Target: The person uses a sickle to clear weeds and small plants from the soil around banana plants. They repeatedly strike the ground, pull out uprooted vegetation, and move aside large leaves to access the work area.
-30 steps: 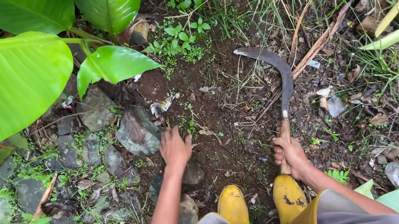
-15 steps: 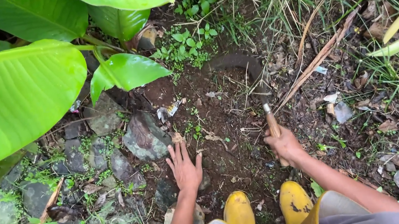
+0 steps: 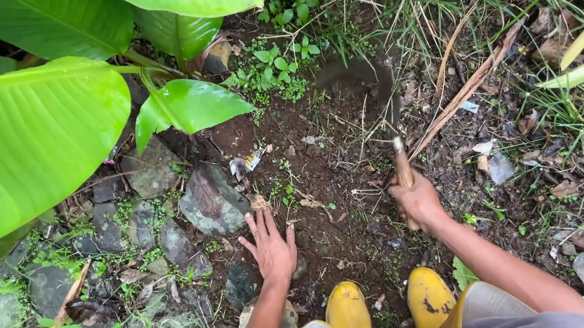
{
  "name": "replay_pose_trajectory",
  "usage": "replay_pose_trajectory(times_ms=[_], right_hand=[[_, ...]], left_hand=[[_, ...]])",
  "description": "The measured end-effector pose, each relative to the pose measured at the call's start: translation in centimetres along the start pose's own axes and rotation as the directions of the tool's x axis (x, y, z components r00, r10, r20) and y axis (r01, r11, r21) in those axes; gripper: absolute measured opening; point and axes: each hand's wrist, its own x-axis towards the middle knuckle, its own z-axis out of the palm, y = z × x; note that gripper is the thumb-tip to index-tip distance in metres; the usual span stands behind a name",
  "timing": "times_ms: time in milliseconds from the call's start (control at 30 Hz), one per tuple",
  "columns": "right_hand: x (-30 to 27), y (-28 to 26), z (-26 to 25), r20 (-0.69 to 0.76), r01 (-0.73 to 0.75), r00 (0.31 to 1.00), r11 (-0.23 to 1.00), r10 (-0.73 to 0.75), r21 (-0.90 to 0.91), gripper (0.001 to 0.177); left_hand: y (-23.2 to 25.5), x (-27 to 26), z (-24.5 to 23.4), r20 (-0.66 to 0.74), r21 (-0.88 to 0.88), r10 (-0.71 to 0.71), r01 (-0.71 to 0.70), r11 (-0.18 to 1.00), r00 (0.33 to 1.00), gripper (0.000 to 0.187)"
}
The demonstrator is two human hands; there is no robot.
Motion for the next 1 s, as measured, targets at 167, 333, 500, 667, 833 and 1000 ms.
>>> replay_pose_trajectory(times_ms=[167,333,500,667,833,1000], right_hand=[[5.9,2.3,0.6,-0.123,0.138,0.984,0.989,-0.131,0.050,0.017],[2.8,2.9,0.5,0.039,-0.031,0.999,0.997,0.034,-0.067,0.014],[4.2,4.6,-0.9,0.149,-0.223,0.957,0.961,0.248,-0.163,0.022],[7.2,5.1,-2.7,0.157,-0.235,0.949,0.947,0.272,-0.219,0.025],[7.5,5.0,-3.2,0.189,-0.261,0.939,0.954,0.287,-0.150,0.031],[5.9,4.1,-4.3,0.213,-0.292,0.927,0.951,0.309,-0.105,0.019]], left_hand=[[-0.2,0.2,0.0,-0.011,-0.028,0.002,-0.002,1.000,1.000,0.073],[0.2,0.3,-1.4,-0.005,-0.047,-0.009,0.009,0.999,1.000,0.072],[-0.1,0.3,-1.2,0.007,-0.129,0.029,-0.028,0.991,1.000,0.068],[-0.1,0.7,-0.9,-0.020,-0.151,0.013,-0.016,0.988,1.000,0.068],[-0.1,0.8,-0.8,-0.019,-0.072,0.005,-0.006,0.997,1.000,0.070],[0.1,0.5,-1.2,0.044,-0.142,-0.015,0.021,0.990,0.999,0.072]])
